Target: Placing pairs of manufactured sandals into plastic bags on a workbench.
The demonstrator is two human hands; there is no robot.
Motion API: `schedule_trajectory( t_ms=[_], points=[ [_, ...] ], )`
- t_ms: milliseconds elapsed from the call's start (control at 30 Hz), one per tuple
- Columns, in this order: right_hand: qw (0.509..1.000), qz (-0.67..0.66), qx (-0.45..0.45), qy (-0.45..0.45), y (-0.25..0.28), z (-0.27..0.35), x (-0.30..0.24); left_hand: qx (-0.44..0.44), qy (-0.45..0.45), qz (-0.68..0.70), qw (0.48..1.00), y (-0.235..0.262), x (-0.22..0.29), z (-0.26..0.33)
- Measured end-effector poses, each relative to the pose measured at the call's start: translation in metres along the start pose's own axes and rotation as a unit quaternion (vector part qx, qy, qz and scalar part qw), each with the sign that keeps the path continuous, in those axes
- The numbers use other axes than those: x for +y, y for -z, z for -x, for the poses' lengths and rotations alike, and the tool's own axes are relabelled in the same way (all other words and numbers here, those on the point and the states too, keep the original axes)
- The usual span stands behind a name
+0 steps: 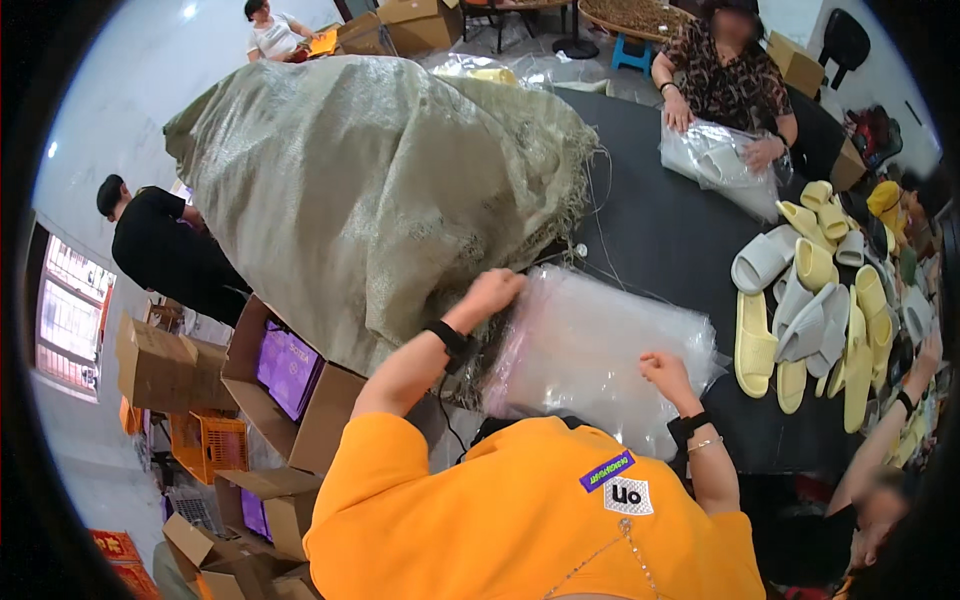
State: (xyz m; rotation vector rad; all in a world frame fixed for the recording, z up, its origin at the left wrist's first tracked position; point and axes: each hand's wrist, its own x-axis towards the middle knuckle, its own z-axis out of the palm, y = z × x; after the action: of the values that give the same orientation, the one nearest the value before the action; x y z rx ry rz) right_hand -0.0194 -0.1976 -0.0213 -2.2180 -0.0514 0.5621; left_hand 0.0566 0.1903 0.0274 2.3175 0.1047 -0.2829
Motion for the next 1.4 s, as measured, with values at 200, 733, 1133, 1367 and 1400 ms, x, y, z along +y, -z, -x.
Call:
schedule_trajectory(
  t_ms=[200,733,1133,1367,1400],
  points=[
    [0.992,0.040,0.109,0.058,0.001,-0.036,-0.026,0.060,0.162,-0.067,0.983,0.123,-0.021,-0.020],
    [0.976,0.182,0.096,0.064,-0.017,-0.040,-0.031,0.252,-0.104,-0.362,0.891,0.151,-0.016,-0.052],
    [0.973,0.180,0.123,0.076,-0.028,-0.046,-0.027,0.133,0.092,-0.203,0.966,0.056,-0.174,-0.138],
    [0.977,0.176,0.114,0.026,-0.025,-0.047,-0.029,0.169,-0.121,-0.003,0.978,0.100,0.075,-0.102],
    [0.980,0.169,0.106,0.023,-0.023,-0.049,-0.029,0.178,-0.146,0.229,0.946,0.096,0.082,-0.110]
  ],
)
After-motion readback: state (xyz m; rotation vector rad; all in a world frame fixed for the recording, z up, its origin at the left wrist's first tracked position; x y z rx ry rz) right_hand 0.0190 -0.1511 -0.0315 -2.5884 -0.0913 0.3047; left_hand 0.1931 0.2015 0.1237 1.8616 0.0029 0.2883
